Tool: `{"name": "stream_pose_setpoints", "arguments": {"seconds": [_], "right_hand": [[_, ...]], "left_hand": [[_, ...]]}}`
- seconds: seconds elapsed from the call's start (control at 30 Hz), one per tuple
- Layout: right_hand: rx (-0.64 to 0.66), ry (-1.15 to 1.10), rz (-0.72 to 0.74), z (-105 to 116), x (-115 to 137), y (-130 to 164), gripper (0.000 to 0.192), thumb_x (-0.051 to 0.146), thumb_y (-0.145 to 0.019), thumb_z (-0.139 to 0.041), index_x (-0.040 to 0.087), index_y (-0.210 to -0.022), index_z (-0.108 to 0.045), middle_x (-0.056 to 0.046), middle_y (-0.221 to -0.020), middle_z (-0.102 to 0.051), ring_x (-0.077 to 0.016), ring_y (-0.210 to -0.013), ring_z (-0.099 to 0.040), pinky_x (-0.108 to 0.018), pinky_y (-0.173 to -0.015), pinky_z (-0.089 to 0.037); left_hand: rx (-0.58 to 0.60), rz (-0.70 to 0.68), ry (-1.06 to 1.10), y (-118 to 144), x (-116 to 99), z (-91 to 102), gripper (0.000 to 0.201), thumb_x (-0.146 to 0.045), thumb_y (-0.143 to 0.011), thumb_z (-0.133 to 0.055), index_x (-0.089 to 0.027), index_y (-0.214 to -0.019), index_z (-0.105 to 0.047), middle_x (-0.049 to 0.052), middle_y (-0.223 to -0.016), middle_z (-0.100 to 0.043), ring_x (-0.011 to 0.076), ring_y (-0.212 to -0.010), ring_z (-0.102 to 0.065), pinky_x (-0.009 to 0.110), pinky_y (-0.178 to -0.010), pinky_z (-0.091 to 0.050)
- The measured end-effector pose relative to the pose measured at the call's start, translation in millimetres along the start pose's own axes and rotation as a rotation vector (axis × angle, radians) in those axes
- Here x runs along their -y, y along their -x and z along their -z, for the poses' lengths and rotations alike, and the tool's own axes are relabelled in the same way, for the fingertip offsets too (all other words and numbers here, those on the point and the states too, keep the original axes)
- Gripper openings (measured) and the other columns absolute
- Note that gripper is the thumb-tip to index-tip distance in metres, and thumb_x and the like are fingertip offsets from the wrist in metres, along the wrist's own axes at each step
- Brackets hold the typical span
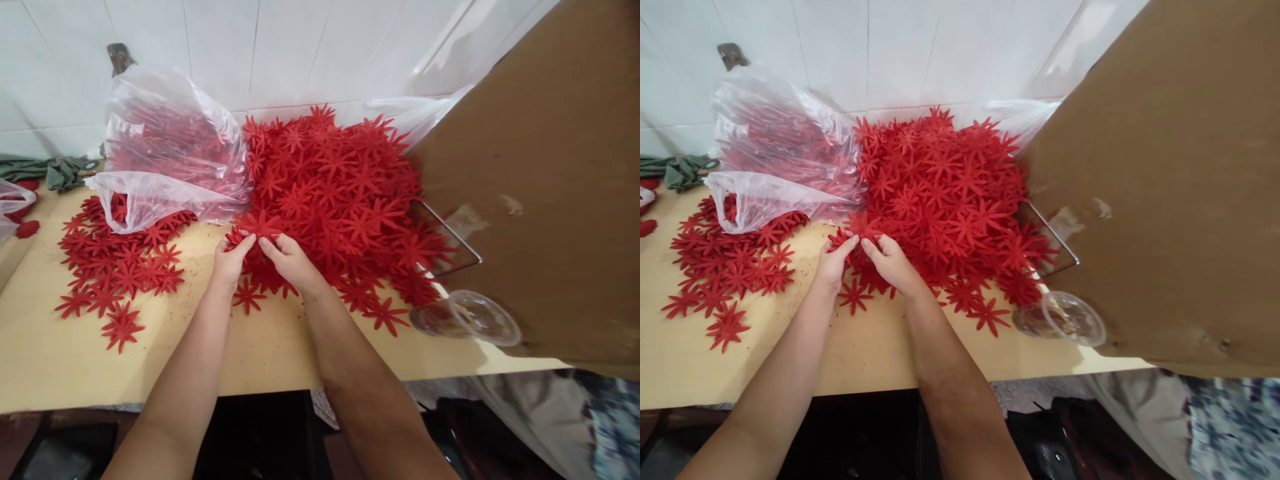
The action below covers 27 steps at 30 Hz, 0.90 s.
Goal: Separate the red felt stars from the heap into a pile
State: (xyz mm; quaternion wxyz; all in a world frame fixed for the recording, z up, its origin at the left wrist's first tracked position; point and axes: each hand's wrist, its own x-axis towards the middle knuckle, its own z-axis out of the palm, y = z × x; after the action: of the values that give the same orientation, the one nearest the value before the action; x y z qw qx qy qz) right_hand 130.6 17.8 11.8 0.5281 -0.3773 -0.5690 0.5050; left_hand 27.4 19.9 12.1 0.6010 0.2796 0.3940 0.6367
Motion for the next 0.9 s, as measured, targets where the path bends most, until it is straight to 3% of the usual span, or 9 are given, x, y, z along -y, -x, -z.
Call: {"name": "stream_pose_setpoints", "arguments": {"seconds": [0.07,0.17,0.27,0.37,0.5,0.6,0.7,0.8,0.9], "right_hand": [[-0.005,0.016,0.004,1.0,0.1,0.5,0.034,0.048,-0.065,-0.062,0.021,-0.085,-0.063,-0.001,-0.084,-0.066,-0.0136,-0.083,-0.058,-0.03,-0.085,-0.042],[-0.061,0.064,-0.029,4.6,-1.1,0.4,0.032,0.049,-0.064,-0.061,0.018,-0.074,-0.061,0.002,-0.067,-0.061,-0.0114,-0.065,-0.054,-0.027,-0.068,-0.044],[-0.182,0.11,-0.062,11.7,-3.2,-0.7,0.034,0.051,-0.065,-0.059,0.018,-0.06,-0.055,0.004,-0.051,-0.05,-0.0084,-0.049,-0.043,-0.023,-0.051,-0.037],[-0.353,0.142,-0.044,21.1,-6.2,-2.4,0.035,0.052,-0.066,-0.057,0.019,-0.056,-0.049,0.005,-0.048,-0.042,-0.0078,-0.046,-0.036,-0.023,-0.047,-0.031],[-0.582,0.411,0.116,29.1,-8.3,-3.5,0.028,0.045,-0.076,-0.048,0.02,-0.064,-0.048,0.002,-0.058,-0.044,-0.011,-0.056,-0.042,-0.027,-0.059,-0.039],[-0.725,0.747,0.327,26.9,-4.1,-2.0,0.026,0.038,-0.072,-0.053,0.016,-0.086,-0.053,-0.01,-0.089,-0.053,-0.0211,-0.089,-0.049,-0.039,-0.084,-0.038],[-0.694,0.874,0.43,21.6,1.1,0.7,0.037,0.028,-0.069,-0.055,0.014,-0.103,-0.051,-0.015,-0.108,-0.05,-0.0258,-0.107,-0.043,-0.045,-0.093,-0.032],[-0.557,0.794,0.405,20.0,-0.1,1.8,0.023,0.013,-0.072,-0.041,0.019,-0.089,-0.056,-0.008,-0.09,-0.058,-0.0199,-0.091,-0.052,-0.039,-0.086,-0.04],[-0.589,0.663,0.351,22.0,-5.2,0.5,0.022,0.01,-0.07,-0.038,0.019,-0.078,-0.056,-0.005,-0.078,-0.059,-0.017,-0.079,-0.054,-0.035,-0.079,-0.044]], "left_hand": [[-0.032,-0.006,0.02,-1.0,-0.2,0.4,0.023,-0.019,-0.046,-0.074,-0.014,-0.063,-0.06,-0.004,-0.063,-0.062,0.0073,-0.063,-0.057,0.027,-0.078,-0.043],[-0.05,-0.014,0.031,-3.7,0.7,1.6,0.02,-0.02,-0.049,-0.072,-0.014,-0.065,-0.06,-0.004,-0.062,-0.062,0.0067,-0.059,-0.056,0.025,-0.072,-0.043],[-0.091,-0.036,0.068,-8.6,0.3,5.6,0.017,-0.021,-0.051,-0.07,-0.014,-0.064,-0.06,-0.005,-0.056,-0.058,0.0047,-0.051,-0.05,0.022,-0.061,-0.04],[-0.1,-0.031,0.101,-13.3,-1.3,10.7,0.016,-0.021,-0.053,-0.068,-0.015,-0.064,-0.059,-0.006,-0.054,-0.056,0.0041,-0.048,-0.048,0.021,-0.054,-0.037],[-0.074,-0.013,0.047,-11.7,-0.9,9.9,0.017,-0.021,-0.052,-0.069,-0.015,-0.064,-0.058,-0.006,-0.054,-0.055,0.0042,-0.048,-0.048,0.021,-0.056,-0.037],[-0.007,-0.056,-0.044,-5.8,1.2,4.3,0.018,-0.022,-0.051,-0.071,-0.015,-0.062,-0.058,-0.006,-0.054,-0.055,0.0045,-0.05,-0.048,0.022,-0.061,-0.039],[0.063,-0.085,-0.105,-1.1,2.8,0.3,0.018,-0.025,-0.052,-0.072,-0.015,-0.06,-0.059,-0.005,-0.056,-0.056,0.0054,-0.055,-0.049,0.023,-0.066,-0.04],[0.08,-0.089,-0.124,0.0,4.0,-0.1,0.019,-0.027,-0.053,-0.072,-0.016,-0.059,-0.059,-0.005,-0.058,-0.057,0.0062,-0.058,-0.05,0.024,-0.069,-0.041],[0.074,-0.082,-0.145,-1.0,4.8,0.9,0.019,-0.028,-0.054,-0.072,-0.016,-0.059,-0.058,-0.005,-0.057,-0.056,0.0061,-0.056,-0.049,0.024,-0.069,-0.04]]}}
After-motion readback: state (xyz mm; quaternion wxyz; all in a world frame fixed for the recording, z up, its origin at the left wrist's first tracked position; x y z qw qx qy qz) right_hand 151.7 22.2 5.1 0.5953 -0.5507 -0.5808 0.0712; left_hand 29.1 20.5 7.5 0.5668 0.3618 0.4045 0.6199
